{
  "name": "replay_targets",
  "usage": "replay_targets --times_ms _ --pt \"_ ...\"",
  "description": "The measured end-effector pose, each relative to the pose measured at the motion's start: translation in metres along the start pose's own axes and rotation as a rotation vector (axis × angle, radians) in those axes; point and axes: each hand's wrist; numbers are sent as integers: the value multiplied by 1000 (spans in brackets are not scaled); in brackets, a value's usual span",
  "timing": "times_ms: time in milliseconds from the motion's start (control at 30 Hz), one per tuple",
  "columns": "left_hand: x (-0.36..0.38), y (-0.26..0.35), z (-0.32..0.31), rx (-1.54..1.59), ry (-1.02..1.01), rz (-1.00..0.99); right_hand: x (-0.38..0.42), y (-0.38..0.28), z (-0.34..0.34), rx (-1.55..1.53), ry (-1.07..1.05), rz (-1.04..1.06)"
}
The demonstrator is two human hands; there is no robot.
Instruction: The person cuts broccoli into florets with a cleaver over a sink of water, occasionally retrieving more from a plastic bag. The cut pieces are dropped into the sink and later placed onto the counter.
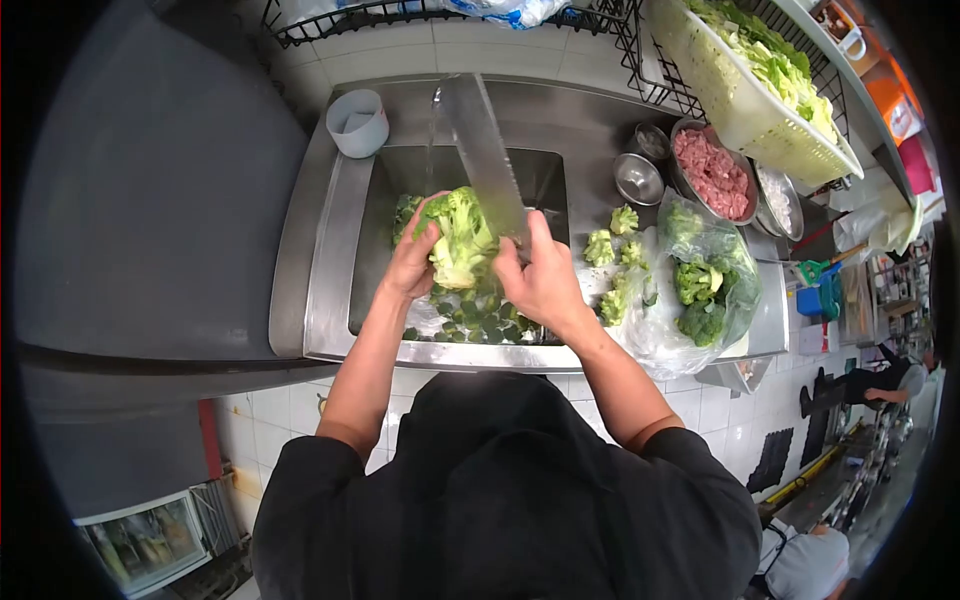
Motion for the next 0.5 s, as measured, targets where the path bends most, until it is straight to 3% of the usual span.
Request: replay_targets --times_ms 133,267,367,500 --pt "4 5 4 -19 85 20 8 -33 13 -96 101 -19" --pt "2 8 2 -51 111 3 0 -9 -9 213 -90 26" --pt "2 6 3 -55 118 -6 -4 0 -13 157 -114 -25" --pt "18 -4 16 37 193 14 -3 -3 -5 145 9 -90"
Point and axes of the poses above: each hand's wrist, its own x-axis away from the middle knuckle, its own z-axis out of the back of the hand, y = z × x, and after that the axes turned 10 degrees about -z, right-handed
